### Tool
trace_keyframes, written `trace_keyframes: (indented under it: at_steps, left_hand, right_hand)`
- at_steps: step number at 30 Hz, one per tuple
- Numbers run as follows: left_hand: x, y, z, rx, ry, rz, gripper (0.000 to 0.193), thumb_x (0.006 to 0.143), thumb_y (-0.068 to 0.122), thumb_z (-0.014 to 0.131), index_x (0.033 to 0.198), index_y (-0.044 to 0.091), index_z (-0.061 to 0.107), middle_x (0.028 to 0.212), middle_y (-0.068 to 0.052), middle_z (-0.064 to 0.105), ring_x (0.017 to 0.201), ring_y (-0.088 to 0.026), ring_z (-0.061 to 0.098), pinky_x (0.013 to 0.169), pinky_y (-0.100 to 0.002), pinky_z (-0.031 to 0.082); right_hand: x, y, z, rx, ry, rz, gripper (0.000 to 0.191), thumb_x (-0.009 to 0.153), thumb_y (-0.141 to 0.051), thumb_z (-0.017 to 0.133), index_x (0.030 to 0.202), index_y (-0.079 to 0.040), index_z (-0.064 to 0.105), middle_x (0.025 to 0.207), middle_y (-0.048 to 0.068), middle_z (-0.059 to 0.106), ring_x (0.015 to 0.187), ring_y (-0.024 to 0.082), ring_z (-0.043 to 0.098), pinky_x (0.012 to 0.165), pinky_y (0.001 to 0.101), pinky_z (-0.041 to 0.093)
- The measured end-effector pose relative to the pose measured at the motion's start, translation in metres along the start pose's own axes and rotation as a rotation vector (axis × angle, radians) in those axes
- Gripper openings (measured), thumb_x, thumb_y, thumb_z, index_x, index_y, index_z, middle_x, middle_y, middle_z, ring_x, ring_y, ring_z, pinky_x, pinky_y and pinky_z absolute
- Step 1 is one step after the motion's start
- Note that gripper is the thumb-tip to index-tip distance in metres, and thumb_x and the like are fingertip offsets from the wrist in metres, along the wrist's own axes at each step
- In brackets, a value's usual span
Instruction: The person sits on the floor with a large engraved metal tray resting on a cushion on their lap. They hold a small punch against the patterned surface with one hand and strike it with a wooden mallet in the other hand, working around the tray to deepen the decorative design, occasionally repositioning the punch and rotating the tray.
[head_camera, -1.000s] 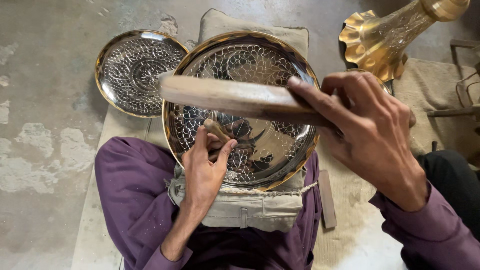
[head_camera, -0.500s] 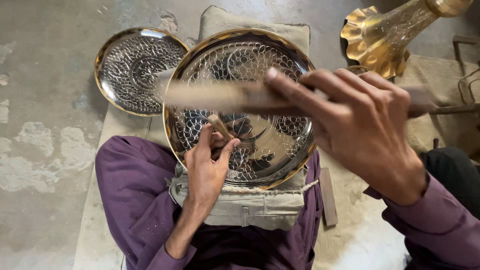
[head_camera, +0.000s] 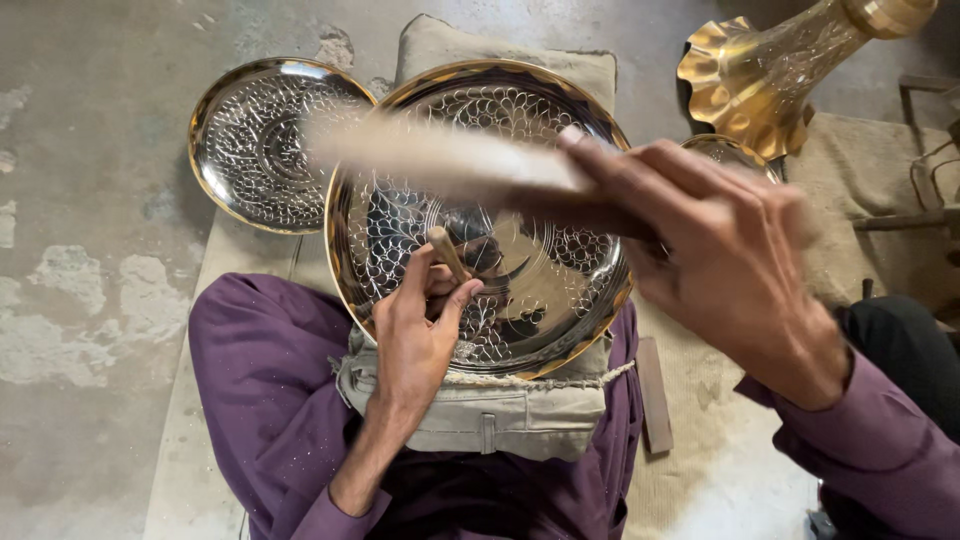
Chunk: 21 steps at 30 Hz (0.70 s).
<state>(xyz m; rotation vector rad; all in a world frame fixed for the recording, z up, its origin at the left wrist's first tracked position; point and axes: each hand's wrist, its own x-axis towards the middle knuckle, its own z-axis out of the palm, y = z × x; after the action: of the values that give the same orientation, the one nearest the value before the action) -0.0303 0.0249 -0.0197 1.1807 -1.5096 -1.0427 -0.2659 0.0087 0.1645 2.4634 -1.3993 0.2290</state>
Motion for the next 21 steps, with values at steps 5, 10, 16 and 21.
trace_keyframes:
  at_steps: [5, 10, 16, 21]
  left_hand:
    - [0.004, 0.001, 0.003, 0.008, 0.011, 0.084, 0.034, 0.100, 0.006, 0.066, 0.131, 0.013, 0.055, 0.102, -0.012, 0.078, 0.096, -0.023, 0.080, 0.077, -0.036, 0.072]
    - [0.007, 0.010, 0.000, -0.111, 0.010, 0.032, 0.049, 0.096, 0.008, 0.069, 0.139, 0.013, 0.047, 0.101, -0.011, 0.078, 0.094, -0.021, 0.079, 0.080, -0.035, 0.069]
    - [0.010, 0.015, -0.003, -0.052, -0.024, 0.047, 0.046, 0.097, 0.008, 0.070, 0.139, 0.015, 0.052, 0.099, -0.010, 0.079, 0.094, -0.020, 0.080, 0.075, -0.034, 0.070]
    - [0.010, 0.013, -0.003, -0.036, -0.035, 0.037, 0.049, 0.098, 0.010, 0.068, 0.143, 0.017, 0.050, 0.099, -0.009, 0.078, 0.094, -0.019, 0.080, 0.077, -0.034, 0.071]
  right_hand:
    - [-0.009, 0.008, -0.004, -0.122, -0.103, -0.079, 0.053, 0.092, -0.014, 0.074, 0.142, -0.031, 0.065, 0.105, 0.002, 0.076, 0.078, 0.016, 0.073, 0.062, 0.0310, 0.058]
    - [-0.011, 0.014, -0.010, 0.167, -0.051, 0.089, 0.062, 0.089, -0.014, 0.074, 0.148, -0.022, 0.057, 0.103, 0.007, 0.069, 0.079, 0.018, 0.066, 0.072, 0.0358, 0.059]
    - [-0.013, 0.013, -0.011, -0.030, -0.015, 0.040, 0.063, 0.081, -0.019, 0.080, 0.141, -0.023, 0.064, 0.104, 0.004, 0.072, 0.089, 0.020, 0.065, 0.075, 0.0379, 0.060]
    - [-0.016, 0.013, -0.008, 0.013, -0.015, 0.057, 0.061, 0.086, -0.019, 0.080, 0.144, -0.025, 0.063, 0.109, 0.004, 0.072, 0.095, 0.019, 0.064, 0.079, 0.0372, 0.058]
